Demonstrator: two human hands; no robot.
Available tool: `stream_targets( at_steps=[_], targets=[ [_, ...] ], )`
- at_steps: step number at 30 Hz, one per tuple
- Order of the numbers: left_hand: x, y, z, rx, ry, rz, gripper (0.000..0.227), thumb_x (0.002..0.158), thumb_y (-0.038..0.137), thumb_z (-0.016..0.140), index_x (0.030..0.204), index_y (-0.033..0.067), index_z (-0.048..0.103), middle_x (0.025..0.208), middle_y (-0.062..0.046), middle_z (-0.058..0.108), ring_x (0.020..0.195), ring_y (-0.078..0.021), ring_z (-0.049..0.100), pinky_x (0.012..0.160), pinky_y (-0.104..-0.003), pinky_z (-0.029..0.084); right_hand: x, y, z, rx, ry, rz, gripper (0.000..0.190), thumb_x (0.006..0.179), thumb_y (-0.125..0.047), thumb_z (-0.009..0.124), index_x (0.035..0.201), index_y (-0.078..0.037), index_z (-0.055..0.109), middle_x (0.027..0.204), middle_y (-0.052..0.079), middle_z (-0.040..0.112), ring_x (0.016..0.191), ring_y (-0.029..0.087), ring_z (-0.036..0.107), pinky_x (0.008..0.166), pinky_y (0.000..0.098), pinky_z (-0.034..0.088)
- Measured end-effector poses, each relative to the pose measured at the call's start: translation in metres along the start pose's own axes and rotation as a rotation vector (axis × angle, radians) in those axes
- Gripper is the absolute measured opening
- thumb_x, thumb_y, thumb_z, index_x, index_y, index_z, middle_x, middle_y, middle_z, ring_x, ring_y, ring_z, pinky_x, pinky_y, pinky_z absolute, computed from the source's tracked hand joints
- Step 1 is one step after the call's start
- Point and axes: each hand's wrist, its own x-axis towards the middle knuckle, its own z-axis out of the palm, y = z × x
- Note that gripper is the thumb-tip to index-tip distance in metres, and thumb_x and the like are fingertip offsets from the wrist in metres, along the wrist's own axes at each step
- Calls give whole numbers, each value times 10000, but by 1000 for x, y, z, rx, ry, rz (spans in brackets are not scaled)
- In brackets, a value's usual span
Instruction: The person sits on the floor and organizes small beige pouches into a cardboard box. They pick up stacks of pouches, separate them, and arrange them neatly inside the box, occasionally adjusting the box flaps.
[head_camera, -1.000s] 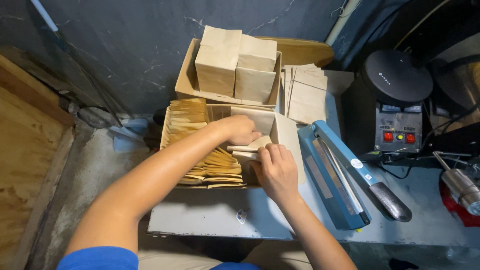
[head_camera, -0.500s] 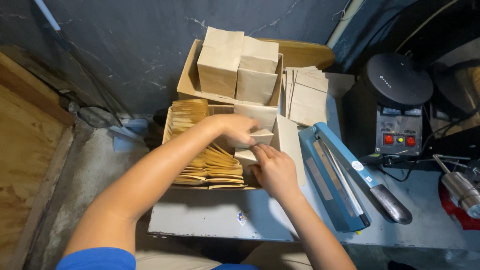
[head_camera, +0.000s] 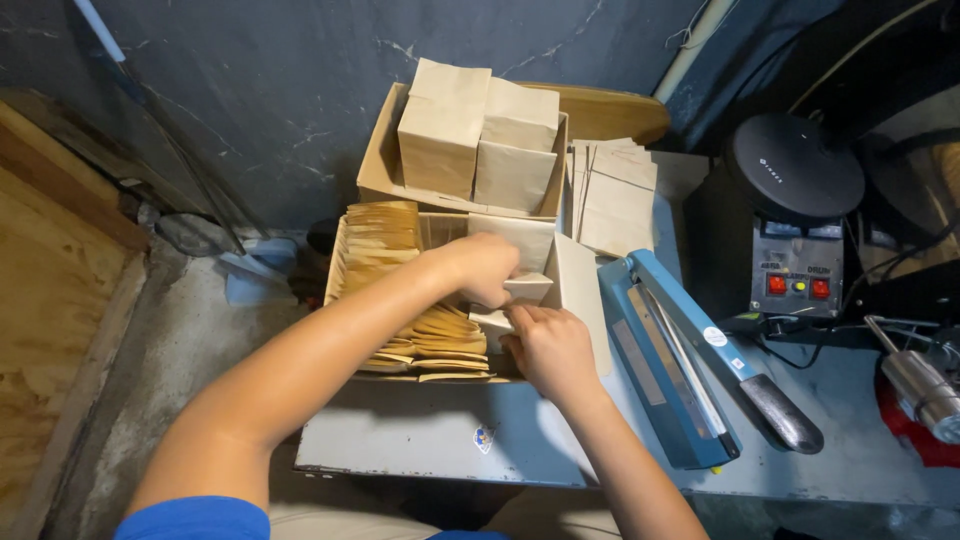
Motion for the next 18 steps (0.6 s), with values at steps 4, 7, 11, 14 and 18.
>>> stream_targets(
  at_steps=[4,7,11,14,18],
  targets=[
    [3,-8,7,214,320,118,306,661,361,802,804,92,770,896,-133,711,950,-358,687,813,-455,579,0,2,-1,-17,0,-5,322,698,-286,854,951,-188,680,837,-3,736,818,209,742,711,333,556],
    [-13,-2,1,372,527,176,342,654,400,848,851,124,807,1169,-102,615,1172,-331,529,931,-442,482,-2,2,2,-12,16,-4,348,685,-278,860,966,-185,677,814,-2,722,804,213,738,708,334,558],
    [-25,5,-4,316,502,72,368,677,445,850,916,167,820,1385,-108,554,1192,-324,576,960,-465,452,-2,1,5,-21,41,9,348,684,-278,861,965,-185,677,783,-12,702,789,204,732,697,323,555],
    [3,-18,19,265,436,106,269,733,410,785,872,180,800,1015,-39,718,992,-294,682,850,-474,509,-2,2,11,-13,75,29,437,678,-270,879,1036,-144,664,827,37,717,834,232,739,754,333,569],
    [-4,-10,24,252,417,147,257,795,365,726,883,134,798,1006,-58,750,974,-308,684,836,-467,535,-3,-3,1,57,175,87,505,615,-211,914,1011,-109,618,878,70,666,893,273,698,812,357,552]
  ],
)
